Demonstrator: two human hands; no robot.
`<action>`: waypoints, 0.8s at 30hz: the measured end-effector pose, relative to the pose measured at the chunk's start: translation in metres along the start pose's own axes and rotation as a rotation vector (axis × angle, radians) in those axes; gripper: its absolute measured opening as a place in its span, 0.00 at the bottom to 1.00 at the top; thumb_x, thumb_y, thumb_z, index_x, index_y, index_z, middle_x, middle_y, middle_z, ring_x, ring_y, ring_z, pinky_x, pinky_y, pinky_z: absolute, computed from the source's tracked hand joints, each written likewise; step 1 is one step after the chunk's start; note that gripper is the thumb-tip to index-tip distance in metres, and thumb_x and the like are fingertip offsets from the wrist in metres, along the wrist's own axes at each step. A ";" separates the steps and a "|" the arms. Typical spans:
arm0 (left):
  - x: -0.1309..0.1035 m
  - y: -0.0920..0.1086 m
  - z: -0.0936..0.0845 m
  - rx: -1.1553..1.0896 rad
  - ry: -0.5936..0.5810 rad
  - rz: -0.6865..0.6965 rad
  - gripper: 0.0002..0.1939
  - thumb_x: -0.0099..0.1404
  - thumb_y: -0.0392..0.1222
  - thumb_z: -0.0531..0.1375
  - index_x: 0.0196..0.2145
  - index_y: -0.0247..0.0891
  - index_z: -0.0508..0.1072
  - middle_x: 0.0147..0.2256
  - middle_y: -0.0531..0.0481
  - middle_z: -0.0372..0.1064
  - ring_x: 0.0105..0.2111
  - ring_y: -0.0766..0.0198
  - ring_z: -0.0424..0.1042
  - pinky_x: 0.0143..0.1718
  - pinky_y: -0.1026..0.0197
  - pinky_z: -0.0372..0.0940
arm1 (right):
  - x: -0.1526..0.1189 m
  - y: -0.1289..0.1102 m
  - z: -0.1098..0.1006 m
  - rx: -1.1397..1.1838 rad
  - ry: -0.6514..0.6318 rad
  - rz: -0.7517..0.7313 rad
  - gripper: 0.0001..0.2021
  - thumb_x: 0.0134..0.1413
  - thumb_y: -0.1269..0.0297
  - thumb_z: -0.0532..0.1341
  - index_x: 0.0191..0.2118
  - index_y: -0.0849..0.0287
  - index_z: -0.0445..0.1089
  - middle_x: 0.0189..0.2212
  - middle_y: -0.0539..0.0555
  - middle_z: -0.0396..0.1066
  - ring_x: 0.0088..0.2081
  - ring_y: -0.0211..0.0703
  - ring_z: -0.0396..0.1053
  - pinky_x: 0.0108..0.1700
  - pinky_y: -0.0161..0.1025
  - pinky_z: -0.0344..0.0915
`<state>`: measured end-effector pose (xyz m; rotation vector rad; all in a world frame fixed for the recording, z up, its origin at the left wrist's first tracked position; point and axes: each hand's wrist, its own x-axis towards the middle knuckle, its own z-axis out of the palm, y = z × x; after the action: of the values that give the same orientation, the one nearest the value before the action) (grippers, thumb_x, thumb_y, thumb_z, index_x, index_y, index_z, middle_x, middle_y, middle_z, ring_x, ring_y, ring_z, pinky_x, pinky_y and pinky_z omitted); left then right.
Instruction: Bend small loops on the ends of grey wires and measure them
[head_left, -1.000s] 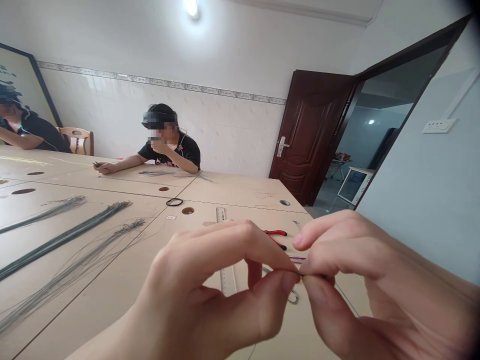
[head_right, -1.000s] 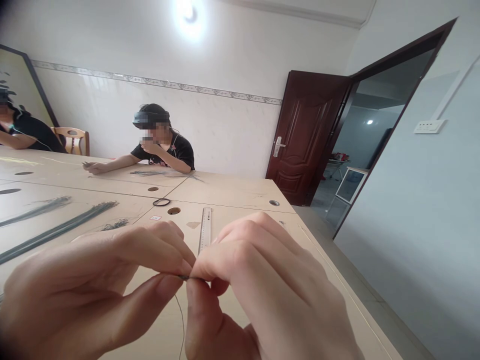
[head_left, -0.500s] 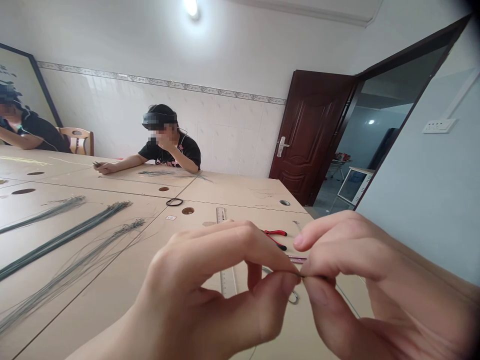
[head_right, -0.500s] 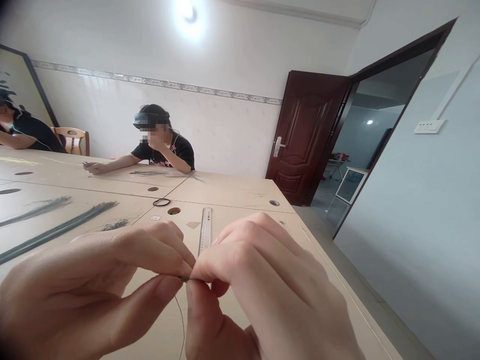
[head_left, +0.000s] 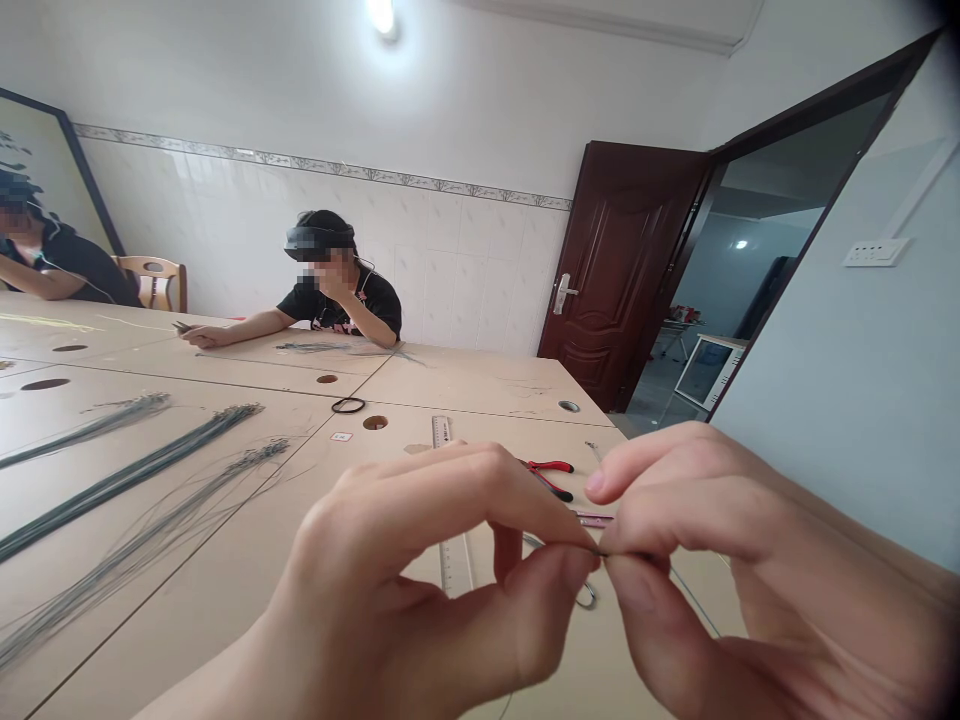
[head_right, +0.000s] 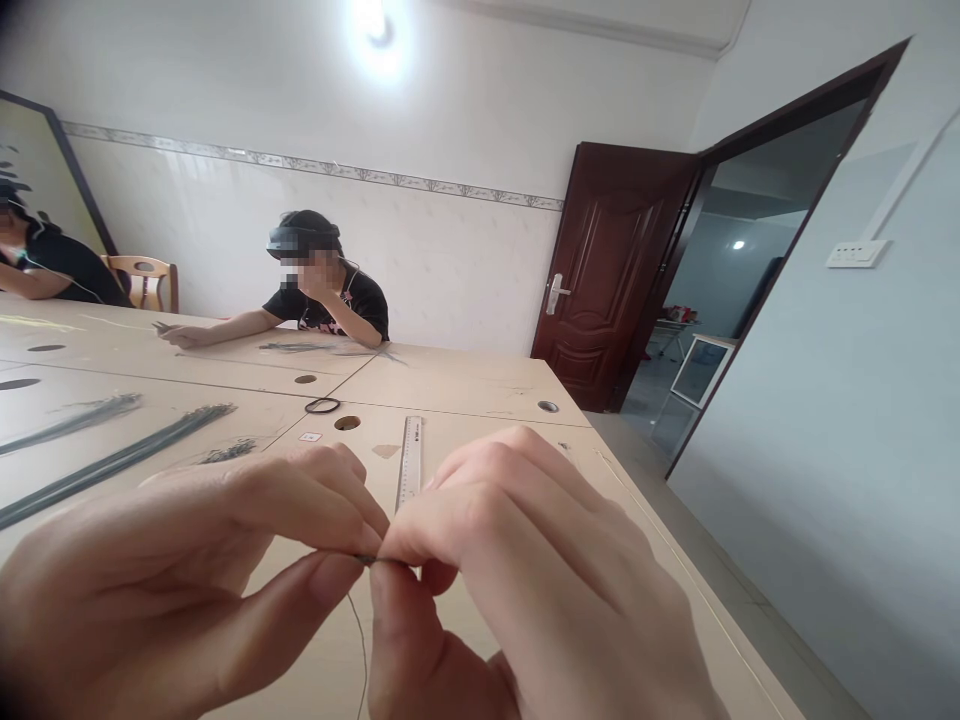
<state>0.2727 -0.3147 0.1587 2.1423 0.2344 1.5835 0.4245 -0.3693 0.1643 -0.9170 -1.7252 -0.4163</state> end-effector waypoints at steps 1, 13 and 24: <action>0.000 0.001 -0.001 0.001 0.010 0.003 0.06 0.57 0.29 0.62 0.28 0.38 0.74 0.22 0.56 0.72 0.20 0.70 0.69 0.22 0.69 0.67 | -0.001 -0.001 0.001 0.027 0.005 0.015 0.06 0.53 0.68 0.58 0.27 0.54 0.68 0.24 0.49 0.68 0.30 0.40 0.68 0.33 0.38 0.72; 0.000 -0.003 0.006 0.233 -0.245 -0.147 0.07 0.59 0.30 0.59 0.30 0.42 0.71 0.26 0.60 0.71 0.25 0.74 0.68 0.22 0.76 0.61 | 0.019 0.025 -0.015 0.252 0.027 0.311 0.06 0.57 0.66 0.60 0.28 0.56 0.69 0.22 0.46 0.67 0.19 0.32 0.65 0.21 0.31 0.69; -0.057 -0.037 0.094 0.414 -0.743 0.126 0.08 0.61 0.31 0.53 0.25 0.35 0.67 0.23 0.53 0.70 0.22 0.65 0.66 0.29 0.60 0.61 | 0.022 0.183 -0.071 0.510 -0.113 1.105 0.07 0.57 0.64 0.60 0.33 0.64 0.68 0.25 0.48 0.65 0.30 0.35 0.69 0.21 0.26 0.64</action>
<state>0.3473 -0.3295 0.0711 2.9472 0.1900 0.7313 0.6055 -0.2916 0.1801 -1.3341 -1.0841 0.7725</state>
